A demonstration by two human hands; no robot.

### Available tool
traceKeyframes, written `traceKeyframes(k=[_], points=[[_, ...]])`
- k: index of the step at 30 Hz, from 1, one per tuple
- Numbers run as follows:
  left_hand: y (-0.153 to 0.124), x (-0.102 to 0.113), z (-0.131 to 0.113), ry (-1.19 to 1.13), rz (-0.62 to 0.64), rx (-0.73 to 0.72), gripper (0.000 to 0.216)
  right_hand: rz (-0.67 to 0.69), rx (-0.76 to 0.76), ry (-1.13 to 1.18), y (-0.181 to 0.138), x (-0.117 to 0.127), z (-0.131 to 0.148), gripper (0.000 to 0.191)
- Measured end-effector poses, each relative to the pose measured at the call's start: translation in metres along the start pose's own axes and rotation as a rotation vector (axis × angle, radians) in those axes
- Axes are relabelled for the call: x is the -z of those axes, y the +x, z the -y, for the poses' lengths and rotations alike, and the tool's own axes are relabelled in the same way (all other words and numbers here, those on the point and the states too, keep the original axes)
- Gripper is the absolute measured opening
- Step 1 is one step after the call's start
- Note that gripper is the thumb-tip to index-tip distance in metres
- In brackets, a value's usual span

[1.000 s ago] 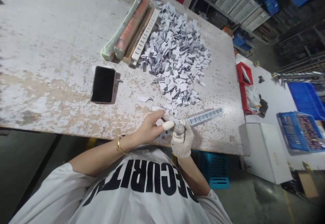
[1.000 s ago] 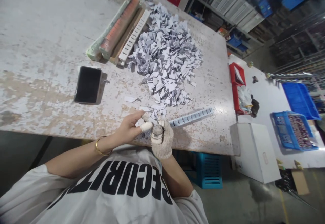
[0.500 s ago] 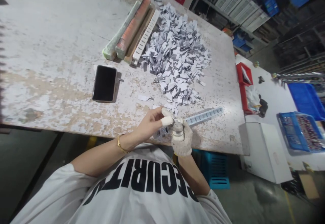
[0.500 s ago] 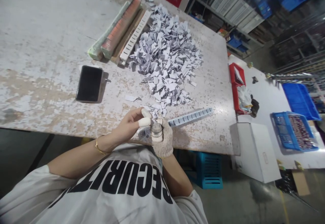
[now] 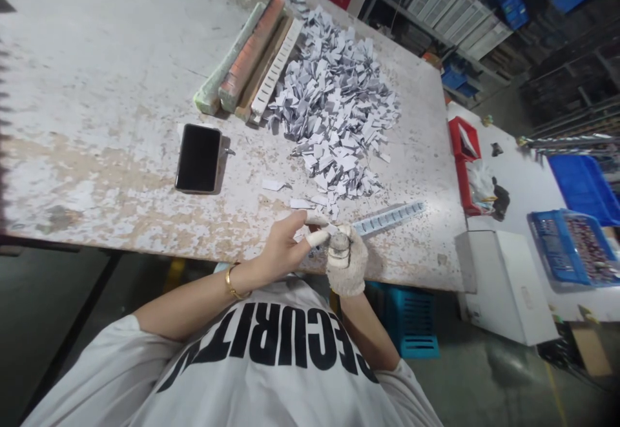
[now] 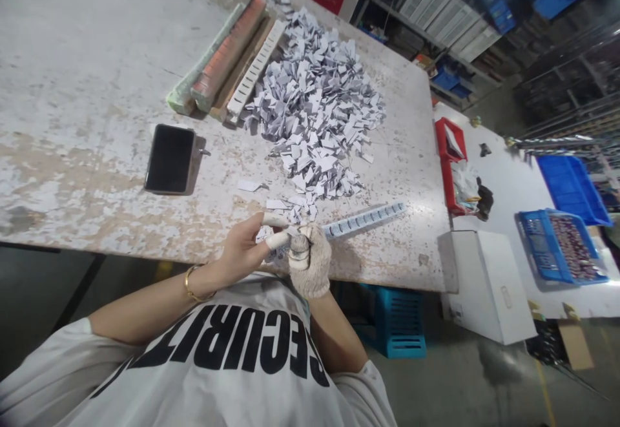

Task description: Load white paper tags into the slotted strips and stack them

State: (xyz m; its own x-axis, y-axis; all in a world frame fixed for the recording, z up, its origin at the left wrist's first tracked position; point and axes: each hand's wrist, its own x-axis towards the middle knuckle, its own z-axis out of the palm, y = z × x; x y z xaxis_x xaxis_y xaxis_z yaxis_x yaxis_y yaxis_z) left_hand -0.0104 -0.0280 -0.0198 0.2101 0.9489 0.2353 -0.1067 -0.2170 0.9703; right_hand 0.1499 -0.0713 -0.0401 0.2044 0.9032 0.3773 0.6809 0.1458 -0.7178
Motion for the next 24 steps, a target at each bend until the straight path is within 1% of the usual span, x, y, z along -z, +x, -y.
traceKeyframes(k=[2, 4, 6, 8, 10, 11, 14, 16, 18, 21, 24], points=[[0.001, 0.004, 0.002, -0.029, 0.059, 0.055, 0.017, -0.018, 0.081, -0.059, 0.000, 0.000, -0.002, 0.025], [0.006, 0.008, 0.006, -0.163, 0.136, 0.164, 0.024, -0.014, 0.183, -0.118, 0.001, 0.002, -0.003, 0.022], [0.010, 0.011, 0.010, -0.298, 0.237, 0.267, 0.032, 0.020, 0.266, -0.152, 0.005, 0.008, -0.001, 0.019], [0.012, 0.013, 0.013, -0.315, 0.294, 0.298, 0.035, 0.098, 0.298, -0.152, 0.008, 0.015, 0.000, 0.018], [0.011, 0.015, 0.016, -0.168, 0.294, 0.257, 0.032, 0.153, 0.279, -0.158, 0.010, 0.022, -0.001, 0.020], [0.009, 0.017, 0.017, -0.063, 0.284, 0.221, 0.031, 0.154, 0.265, -0.191, 0.009, 0.024, -0.003, 0.021], [-0.002, 0.026, 0.025, 0.194, 0.285, 0.138, 0.035, 0.125, 0.246, -0.412, 0.001, 0.026, -0.012, 0.025], [-0.012, 0.031, 0.032, 0.312, 0.321, 0.104, 0.037, 0.130, 0.278, -0.571, -0.008, 0.023, -0.018, 0.025], [-0.022, 0.035, 0.041, 0.441, 0.378, 0.063, 0.036, 0.136, 0.315, -0.661, -0.014, 0.018, -0.023, 0.023], [-0.032, 0.035, 0.054, 0.575, 0.444, 0.008, 0.033, 0.129, 0.343, -0.685, -0.019, 0.011, -0.024, 0.016], [-0.035, 0.034, 0.062, 0.605, 0.450, -0.004, 0.027, 0.138, 0.345, -0.645, -0.017, 0.008, -0.021, 0.014]])
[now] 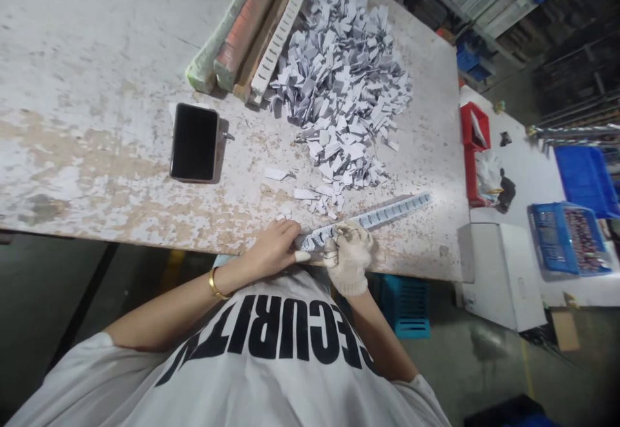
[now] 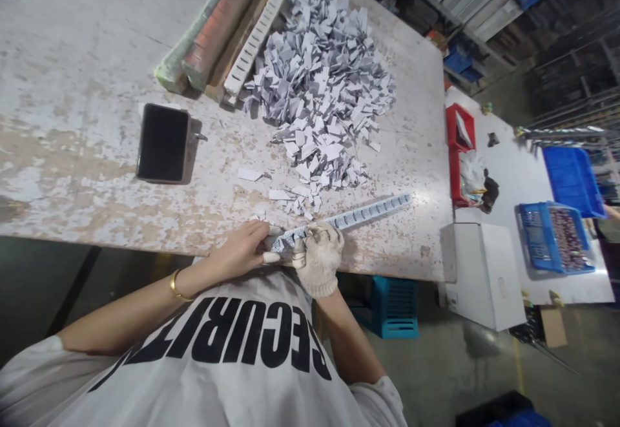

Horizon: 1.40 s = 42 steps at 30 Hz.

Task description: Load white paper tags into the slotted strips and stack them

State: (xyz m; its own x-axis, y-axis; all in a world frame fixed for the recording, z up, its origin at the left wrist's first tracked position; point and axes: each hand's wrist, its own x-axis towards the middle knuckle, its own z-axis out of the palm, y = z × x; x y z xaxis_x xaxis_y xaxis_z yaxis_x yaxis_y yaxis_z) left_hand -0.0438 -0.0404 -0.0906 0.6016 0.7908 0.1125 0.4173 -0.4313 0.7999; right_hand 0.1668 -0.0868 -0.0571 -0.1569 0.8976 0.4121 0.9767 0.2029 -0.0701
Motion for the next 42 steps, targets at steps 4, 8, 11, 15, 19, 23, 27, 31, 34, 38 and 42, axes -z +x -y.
traceKeyframes(k=[4, 8, 11, 15, 19, 23, 27, 31, 34, 38, 42], points=[[0.001, -0.002, 0.003, 0.019, 0.020, -0.003, 0.029, 0.031, -0.001, 0.005, 0.003, 0.001, 0.001, 0.012], [0.001, -0.001, 0.004, -0.006, 0.035, 0.000, 0.026, 0.082, -0.006, 0.008, 0.006, 0.001, 0.003, 0.012], [0.001, -0.002, 0.005, -0.047, 0.033, -0.006, 0.028, 0.131, -0.012, 0.021, 0.009, 0.000, 0.004, 0.013], [0.000, -0.005, 0.006, -0.079, 0.010, -0.015, 0.031, 0.153, -0.003, 0.078, 0.007, -0.008, 0.002, 0.014], [0.000, -0.008, 0.009, -0.080, 0.007, -0.016, 0.032, 0.103, -0.001, 0.140, 0.002, -0.018, -0.003, 0.016], [0.001, -0.006, 0.008, -0.049, 0.009, -0.037, 0.032, 0.084, 0.026, 0.166, 0.003, -0.016, -0.006, 0.016], [0.001, -0.005, 0.007, 0.034, 0.010, -0.064, 0.030, 0.075, 0.042, 0.157, 0.006, -0.006, -0.008, 0.024], [0.000, -0.009, 0.009, 0.055, -0.023, -0.064, 0.034, 0.019, 0.059, 0.117, 0.003, -0.011, -0.006, 0.017], [-0.001, -0.012, 0.010, 0.030, -0.027, -0.070, 0.040, -0.057, 0.051, 0.149, -0.002, -0.023, -0.004, 0.013], [-0.001, -0.010, 0.006, 0.010, 0.013, -0.050, 0.044, -0.098, 0.029, 0.162, -0.006, -0.034, -0.003, 0.013], [0.002, 0.007, 0.003, 0.017, 0.084, -0.055, 0.034, -0.127, 0.062, 0.196, -0.004, -0.033, -0.004, 0.014]])
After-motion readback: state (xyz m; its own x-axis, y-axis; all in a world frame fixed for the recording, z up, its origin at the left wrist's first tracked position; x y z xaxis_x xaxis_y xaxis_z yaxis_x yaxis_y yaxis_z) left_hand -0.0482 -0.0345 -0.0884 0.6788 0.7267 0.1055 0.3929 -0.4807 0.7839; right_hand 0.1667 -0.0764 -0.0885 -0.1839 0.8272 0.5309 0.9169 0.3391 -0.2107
